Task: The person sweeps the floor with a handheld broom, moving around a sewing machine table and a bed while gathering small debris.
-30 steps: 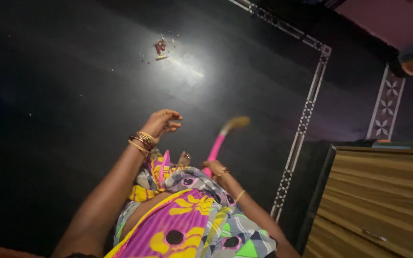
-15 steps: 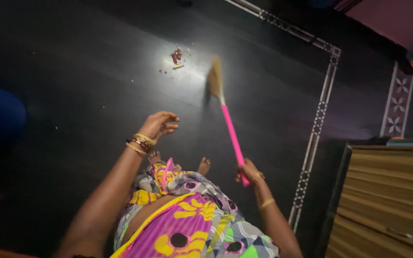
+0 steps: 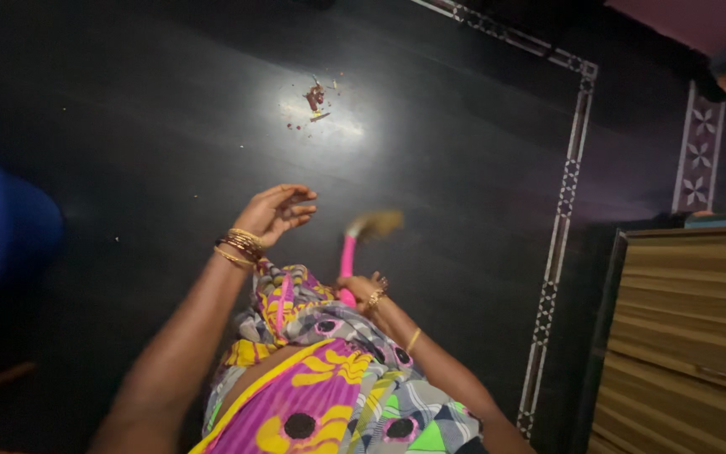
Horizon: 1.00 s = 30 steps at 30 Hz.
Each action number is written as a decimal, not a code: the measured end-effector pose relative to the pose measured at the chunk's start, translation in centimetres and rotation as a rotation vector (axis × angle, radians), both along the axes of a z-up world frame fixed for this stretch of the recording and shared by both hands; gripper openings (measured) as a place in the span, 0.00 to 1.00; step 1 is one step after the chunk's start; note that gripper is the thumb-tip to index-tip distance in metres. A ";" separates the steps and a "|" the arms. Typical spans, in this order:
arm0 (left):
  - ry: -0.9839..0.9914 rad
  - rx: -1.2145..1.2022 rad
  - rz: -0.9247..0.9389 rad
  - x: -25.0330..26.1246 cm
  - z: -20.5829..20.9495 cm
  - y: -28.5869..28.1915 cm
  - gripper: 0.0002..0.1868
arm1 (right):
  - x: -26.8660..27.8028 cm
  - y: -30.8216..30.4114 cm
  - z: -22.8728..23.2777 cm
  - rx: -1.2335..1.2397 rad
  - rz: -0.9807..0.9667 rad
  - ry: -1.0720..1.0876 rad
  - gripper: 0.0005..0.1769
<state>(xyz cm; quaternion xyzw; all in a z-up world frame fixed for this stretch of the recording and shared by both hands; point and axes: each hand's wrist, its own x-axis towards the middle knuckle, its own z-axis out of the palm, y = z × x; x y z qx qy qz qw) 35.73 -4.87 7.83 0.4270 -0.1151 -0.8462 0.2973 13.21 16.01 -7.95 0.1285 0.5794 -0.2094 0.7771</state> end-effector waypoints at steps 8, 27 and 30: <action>0.022 0.021 0.061 2.5 -2.5 -0.3 0.12 | -6.7 -4.2 1.7 -0.209 -0.037 -0.198 0.09; -0.020 0.054 0.062 3.4 -2.9 2.2 0.12 | 3.8 1.9 4.7 0.064 -0.039 -0.248 0.12; -0.010 0.045 0.071 3.0 -3.3 3.0 0.12 | 5.1 -1.1 2.3 -0.083 0.042 -0.313 0.11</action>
